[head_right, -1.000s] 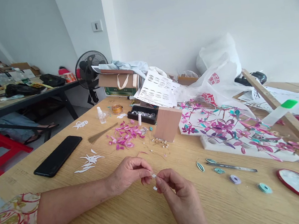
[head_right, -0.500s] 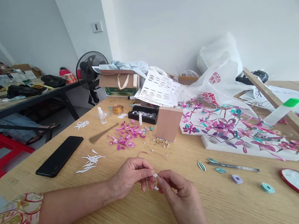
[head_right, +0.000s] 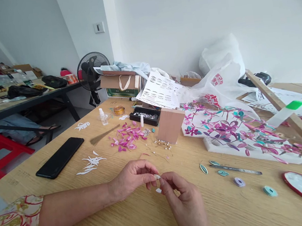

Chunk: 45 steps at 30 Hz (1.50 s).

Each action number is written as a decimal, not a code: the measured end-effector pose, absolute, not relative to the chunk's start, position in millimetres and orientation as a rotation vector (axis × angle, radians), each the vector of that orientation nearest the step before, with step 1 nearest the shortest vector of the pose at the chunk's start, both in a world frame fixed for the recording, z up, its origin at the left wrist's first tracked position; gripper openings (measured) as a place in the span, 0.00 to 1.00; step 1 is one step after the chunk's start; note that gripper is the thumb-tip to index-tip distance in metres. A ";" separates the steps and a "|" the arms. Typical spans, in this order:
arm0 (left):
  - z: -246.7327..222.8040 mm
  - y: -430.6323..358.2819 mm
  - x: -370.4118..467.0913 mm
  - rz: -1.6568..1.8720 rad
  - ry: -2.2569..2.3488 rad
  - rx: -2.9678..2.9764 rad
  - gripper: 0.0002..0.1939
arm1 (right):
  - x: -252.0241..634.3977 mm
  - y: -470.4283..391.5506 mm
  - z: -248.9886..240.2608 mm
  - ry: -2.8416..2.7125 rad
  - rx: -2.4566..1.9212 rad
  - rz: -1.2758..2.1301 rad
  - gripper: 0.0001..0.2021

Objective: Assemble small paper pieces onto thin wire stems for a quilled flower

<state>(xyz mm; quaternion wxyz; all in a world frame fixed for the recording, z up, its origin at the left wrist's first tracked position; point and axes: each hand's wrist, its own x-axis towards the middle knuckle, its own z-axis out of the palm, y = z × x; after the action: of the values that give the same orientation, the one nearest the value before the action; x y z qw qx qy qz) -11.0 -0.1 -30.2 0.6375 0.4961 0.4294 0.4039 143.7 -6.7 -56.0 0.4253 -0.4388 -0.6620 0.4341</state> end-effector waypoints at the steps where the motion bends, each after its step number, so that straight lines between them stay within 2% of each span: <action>1: -31.0 0.1 -11.1 0.914 1.006 1.153 0.10 | 143.4 -7.3 -55.2 -1.676 -1.105 1.060 0.11; 12: -34.9 2.1 -11.7 0.889 1.055 1.166 0.11 | 143.0 -7.9 -55.3 -1.886 -1.100 0.749 0.10; 23: -28.5 3.6 -12.9 0.826 1.087 1.142 0.12 | 143.2 -6.2 -52.9 -1.896 -1.060 0.917 0.12; 36: -29.6 6.1 -14.7 0.745 1.152 1.251 0.08 | 142.5 -6.5 -53.8 -1.961 -1.134 0.811 0.12; 42: -24.6 8.2 -16.1 0.764 1.128 1.056 0.10 | 151.6 -0.8 -59.4 -1.875 -1.125 0.840 0.08; 45: -26.0 7.4 -17.0 0.788 1.095 0.939 0.12 | 156.4 1.5 -59.8 -1.828 -1.114 0.715 0.06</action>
<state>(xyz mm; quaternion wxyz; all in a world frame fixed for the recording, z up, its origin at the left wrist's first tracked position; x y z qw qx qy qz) -17.0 7.4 -26.0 0.6808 0.4182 0.4880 0.3512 156.4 1.5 -59.8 0.4280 -0.4462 -0.7319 0.2863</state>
